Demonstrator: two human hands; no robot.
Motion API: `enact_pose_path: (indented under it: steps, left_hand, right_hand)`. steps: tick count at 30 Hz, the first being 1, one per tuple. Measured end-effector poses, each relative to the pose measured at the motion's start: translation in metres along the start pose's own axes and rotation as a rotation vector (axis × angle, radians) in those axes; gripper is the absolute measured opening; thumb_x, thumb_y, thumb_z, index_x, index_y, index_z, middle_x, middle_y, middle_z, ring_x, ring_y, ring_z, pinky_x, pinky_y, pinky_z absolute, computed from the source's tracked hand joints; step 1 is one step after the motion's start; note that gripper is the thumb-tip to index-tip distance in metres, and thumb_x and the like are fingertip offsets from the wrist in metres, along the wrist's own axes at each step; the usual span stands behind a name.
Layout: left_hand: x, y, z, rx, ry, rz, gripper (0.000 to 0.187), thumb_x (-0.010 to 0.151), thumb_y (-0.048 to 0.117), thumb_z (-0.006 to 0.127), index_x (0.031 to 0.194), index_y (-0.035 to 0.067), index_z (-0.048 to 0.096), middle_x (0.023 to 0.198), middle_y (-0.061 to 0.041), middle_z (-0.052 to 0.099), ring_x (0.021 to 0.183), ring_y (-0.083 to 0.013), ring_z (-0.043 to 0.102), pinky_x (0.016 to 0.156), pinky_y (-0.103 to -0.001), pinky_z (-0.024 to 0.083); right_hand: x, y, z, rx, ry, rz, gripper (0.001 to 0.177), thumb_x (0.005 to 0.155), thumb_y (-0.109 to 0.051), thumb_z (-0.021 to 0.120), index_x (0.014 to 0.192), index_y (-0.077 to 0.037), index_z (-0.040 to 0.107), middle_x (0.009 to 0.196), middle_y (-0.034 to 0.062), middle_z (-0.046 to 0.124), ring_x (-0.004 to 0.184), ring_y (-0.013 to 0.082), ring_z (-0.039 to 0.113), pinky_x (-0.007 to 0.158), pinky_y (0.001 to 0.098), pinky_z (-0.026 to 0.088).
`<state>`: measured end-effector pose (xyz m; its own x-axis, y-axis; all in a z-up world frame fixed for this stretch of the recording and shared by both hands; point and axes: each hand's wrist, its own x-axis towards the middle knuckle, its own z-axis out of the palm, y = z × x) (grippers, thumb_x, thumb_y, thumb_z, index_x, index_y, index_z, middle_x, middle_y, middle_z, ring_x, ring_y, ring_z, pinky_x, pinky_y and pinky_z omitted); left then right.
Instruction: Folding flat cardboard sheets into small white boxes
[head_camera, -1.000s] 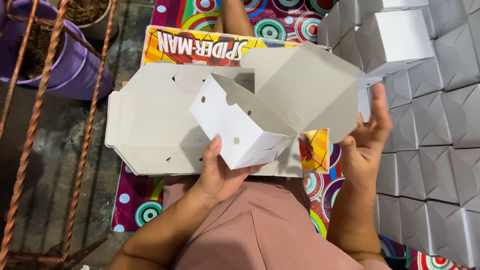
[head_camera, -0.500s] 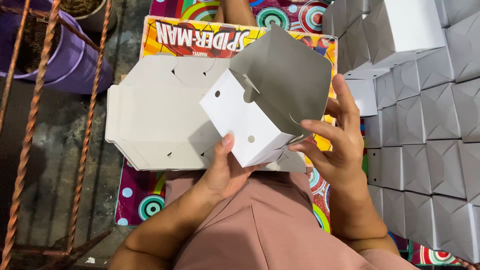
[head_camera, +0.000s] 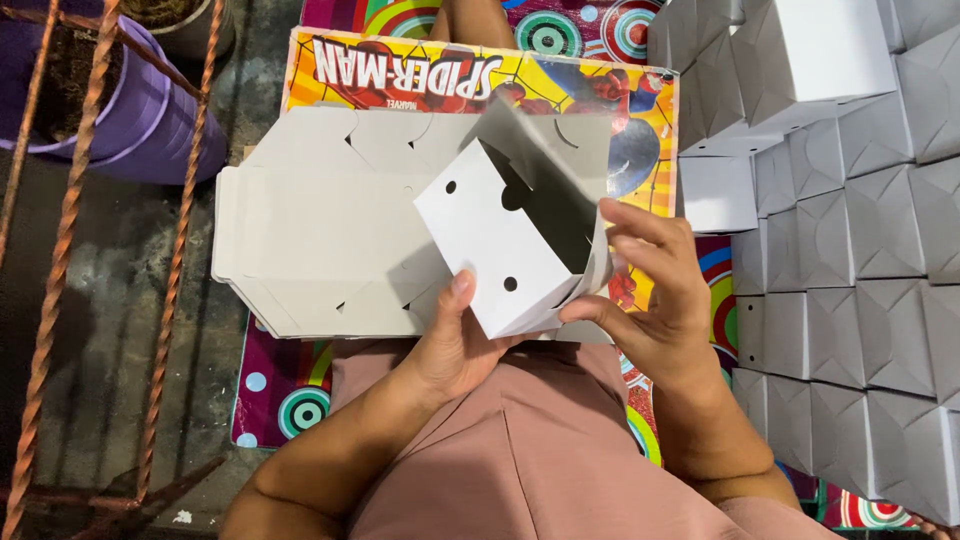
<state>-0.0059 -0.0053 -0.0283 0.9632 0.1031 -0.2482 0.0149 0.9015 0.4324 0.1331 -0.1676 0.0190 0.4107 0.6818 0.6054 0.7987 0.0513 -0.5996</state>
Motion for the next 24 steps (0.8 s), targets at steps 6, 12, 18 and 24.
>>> enact_pose_path:
  steps: [6,12,18,24]
  left_hand:
    - [0.001,-0.007,0.012,-0.076,0.068,0.054,0.083,0.090,0.063,0.057,0.145,0.002,0.044,0.128,-0.017,0.062,0.114,-0.0316,0.065,0.100,-0.063,0.053]
    - [0.008,-0.018,-0.010,-0.005,0.050,0.066,0.077,0.090,0.058,0.059,0.146,0.006,0.048,0.132,-0.018,0.063,0.116,-0.0356,0.065,0.104,-0.068,0.049]
    - [-0.010,0.018,-0.007,1.101,-0.027,0.572,0.159,0.059,0.042,0.095,0.154,0.005,-0.027,0.155,-0.037,0.010,0.145,-0.0534,0.021,0.117,-0.071,0.022]
    - [-0.007,0.014,-0.013,1.598,0.019,0.873,0.152,0.050,0.040,0.101,0.159,0.022,-0.004,0.151,-0.030,0.014,0.141,-0.0534,0.026,0.117,-0.068,0.035]
  right_hand:
    - [0.005,-0.009,0.011,0.155,0.120,0.045,0.068,0.067,-0.003,0.093,0.124,0.004,0.056,0.111,0.0214,0.070,0.088,0.0306,0.060,0.083,0.0413,0.051]
    - [-0.009,-0.005,0.012,0.238,0.144,0.047,0.046,0.066,-0.001,0.093,0.106,0.003,0.071,0.097,0.0153,0.062,0.085,0.0270,0.056,0.078,0.0403,0.050]
    - [-0.020,0.026,-0.021,0.459,0.067,0.092,0.064,0.095,-0.058,0.057,0.113,0.002,0.068,0.111,0.0233,0.063,0.106,0.0340,0.062,0.095,0.0448,0.050]
    - [0.033,-0.003,-0.038,0.104,0.005,-0.019,0.036,0.088,-0.002,0.076,0.121,0.008,0.067,0.119,0.0260,0.068,0.093,0.0334,0.067,0.081,0.0387,0.052]
